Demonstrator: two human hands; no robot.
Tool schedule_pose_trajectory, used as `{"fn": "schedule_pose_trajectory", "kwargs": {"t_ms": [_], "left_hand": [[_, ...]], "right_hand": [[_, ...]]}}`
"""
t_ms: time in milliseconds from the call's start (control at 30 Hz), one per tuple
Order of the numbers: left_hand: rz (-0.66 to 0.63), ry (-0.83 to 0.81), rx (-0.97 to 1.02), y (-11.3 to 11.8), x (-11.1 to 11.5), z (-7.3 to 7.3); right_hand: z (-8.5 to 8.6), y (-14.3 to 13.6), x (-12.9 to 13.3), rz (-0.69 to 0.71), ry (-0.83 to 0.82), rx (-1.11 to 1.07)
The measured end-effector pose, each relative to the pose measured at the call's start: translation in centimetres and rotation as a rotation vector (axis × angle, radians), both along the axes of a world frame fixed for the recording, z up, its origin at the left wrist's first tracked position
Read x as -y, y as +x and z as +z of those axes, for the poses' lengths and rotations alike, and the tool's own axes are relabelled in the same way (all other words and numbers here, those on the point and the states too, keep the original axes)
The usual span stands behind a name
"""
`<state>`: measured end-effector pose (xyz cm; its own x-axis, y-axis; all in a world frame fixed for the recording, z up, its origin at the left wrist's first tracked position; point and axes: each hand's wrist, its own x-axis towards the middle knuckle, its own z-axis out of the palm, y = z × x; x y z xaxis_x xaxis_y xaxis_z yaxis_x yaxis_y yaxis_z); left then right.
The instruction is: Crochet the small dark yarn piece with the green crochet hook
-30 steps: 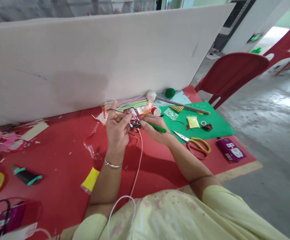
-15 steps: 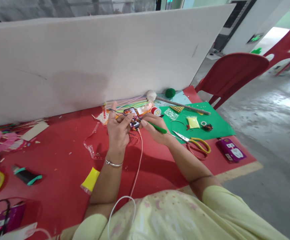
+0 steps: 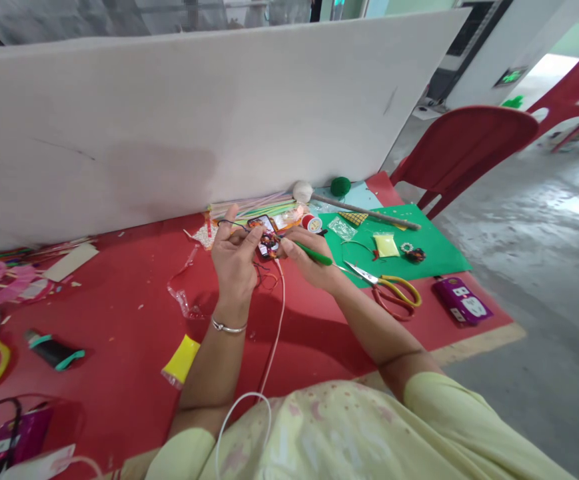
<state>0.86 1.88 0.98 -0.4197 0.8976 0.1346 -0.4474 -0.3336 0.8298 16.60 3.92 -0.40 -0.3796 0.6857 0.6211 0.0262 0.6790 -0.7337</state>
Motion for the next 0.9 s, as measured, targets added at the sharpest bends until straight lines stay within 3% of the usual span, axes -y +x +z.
{"fn": "schedule_pose_trajectory", "kwargs": {"t_ms": [100, 200, 900], "left_hand": [[-0.127, -0.044, -0.008, -0.3, 0.3, 0.2], [-0.208, -0.047, -0.026, -0.3, 0.6, 0.3], [-0.146, -0.059, 0.045, -0.1, 0.7, 0.8]], "right_hand": [[0.2, 0.0, 0.0, 0.034, -0.204, -0.052], [0.5, 0.0, -0.1, 0.028, -0.295, -0.072], [-0.3, -0.3, -0.1, 0.039, -0.387, -0.166]]}}
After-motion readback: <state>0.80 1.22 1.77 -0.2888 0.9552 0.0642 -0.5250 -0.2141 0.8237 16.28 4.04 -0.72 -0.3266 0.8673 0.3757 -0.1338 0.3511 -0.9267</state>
